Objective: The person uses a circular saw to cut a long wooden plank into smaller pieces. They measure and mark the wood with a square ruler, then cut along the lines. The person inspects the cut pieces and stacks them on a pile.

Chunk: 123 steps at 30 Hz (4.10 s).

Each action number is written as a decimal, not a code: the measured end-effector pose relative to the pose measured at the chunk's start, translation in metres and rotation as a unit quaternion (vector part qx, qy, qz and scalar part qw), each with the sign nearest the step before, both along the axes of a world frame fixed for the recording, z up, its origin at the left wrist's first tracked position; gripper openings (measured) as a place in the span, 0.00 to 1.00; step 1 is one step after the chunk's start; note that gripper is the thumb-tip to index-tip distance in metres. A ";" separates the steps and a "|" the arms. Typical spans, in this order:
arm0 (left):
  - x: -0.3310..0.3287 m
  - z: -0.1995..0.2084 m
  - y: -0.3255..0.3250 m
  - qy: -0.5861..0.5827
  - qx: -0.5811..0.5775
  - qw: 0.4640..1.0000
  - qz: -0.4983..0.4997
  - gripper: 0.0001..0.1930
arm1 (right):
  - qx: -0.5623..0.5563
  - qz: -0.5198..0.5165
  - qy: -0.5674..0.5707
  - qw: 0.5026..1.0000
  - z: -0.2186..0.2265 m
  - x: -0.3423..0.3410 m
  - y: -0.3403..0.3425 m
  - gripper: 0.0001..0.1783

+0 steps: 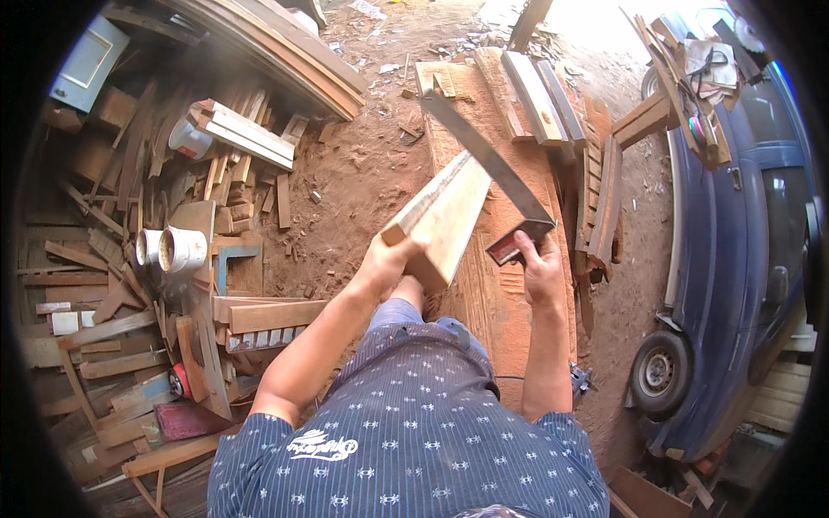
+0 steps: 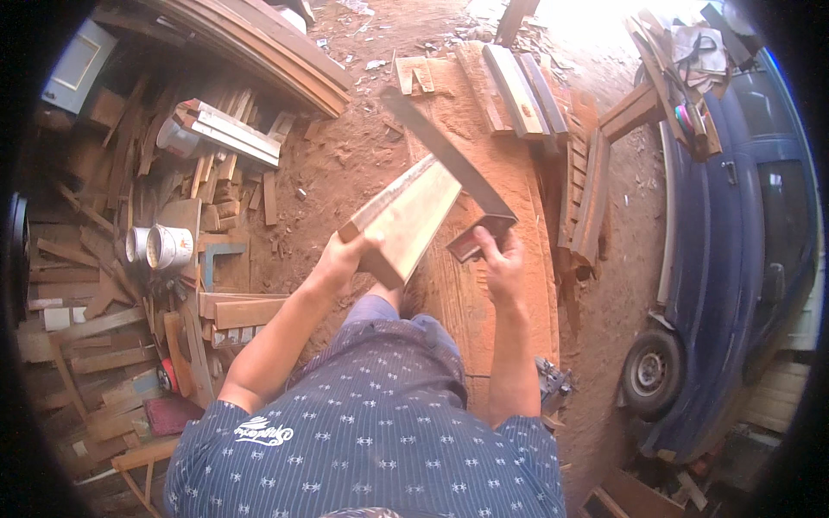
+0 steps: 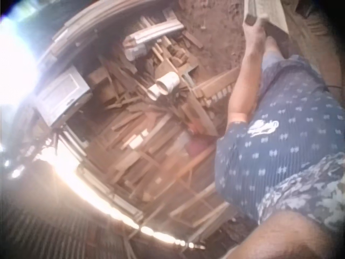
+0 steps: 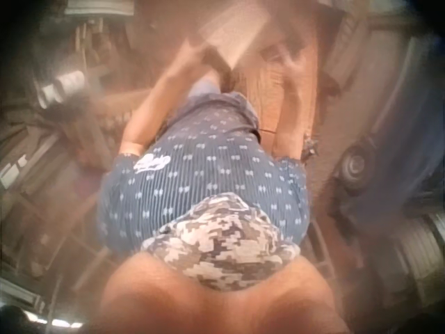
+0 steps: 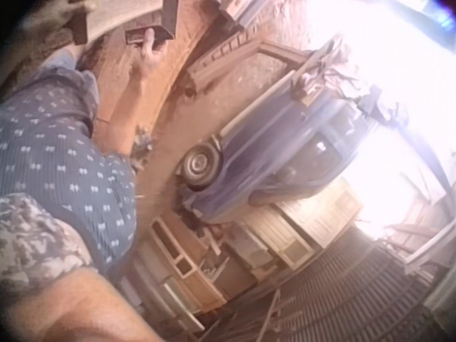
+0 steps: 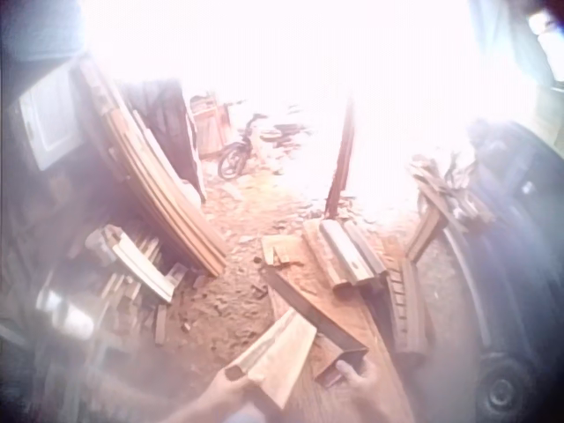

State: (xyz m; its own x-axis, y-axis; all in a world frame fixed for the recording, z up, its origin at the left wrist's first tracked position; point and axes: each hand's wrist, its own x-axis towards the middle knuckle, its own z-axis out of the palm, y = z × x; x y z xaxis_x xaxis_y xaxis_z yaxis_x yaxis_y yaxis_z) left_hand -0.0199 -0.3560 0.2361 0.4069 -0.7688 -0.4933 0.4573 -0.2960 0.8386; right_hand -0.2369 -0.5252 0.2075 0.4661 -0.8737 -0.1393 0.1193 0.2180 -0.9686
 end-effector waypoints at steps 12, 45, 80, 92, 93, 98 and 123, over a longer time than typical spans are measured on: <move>-0.050 0.032 -0.008 -0.396 0.038 0.887 -0.236 0.48 | -0.015 0.086 0.109 0.990 -0.010 -0.038 -0.001 0.08; 0.061 0.133 -0.115 -0.500 -0.172 0.777 -0.340 0.31 | -0.314 0.004 0.266 0.911 -0.115 -0.021 -0.005 0.41; 0.179 -0.364 -0.256 0.042 0.200 0.971 -0.125 0.29 | -0.085 -0.091 0.425 0.897 -0.210 0.168 -0.134 0.29; 0.158 -0.358 -0.253 -0.015 0.172 0.984 -0.054 0.31 | 0.156 0.202 0.829 0.497 -0.159 -0.159 0.083 0.23; 0.161 -0.347 -0.254 -0.007 0.172 0.984 -0.052 0.31 | 0.224 0.260 0.799 0.493 -0.142 -0.154 0.064 0.23; 0.177 -0.350 -0.245 0.023 0.153 0.988 -0.003 0.33 | 0.201 0.293 0.831 0.428 -0.186 -0.204 0.059 0.22; 0.099 -0.368 -0.183 -0.025 0.082 0.996 -0.037 0.23 | 0.194 -0.226 0.314 0.902 0.146 -0.182 0.090 0.21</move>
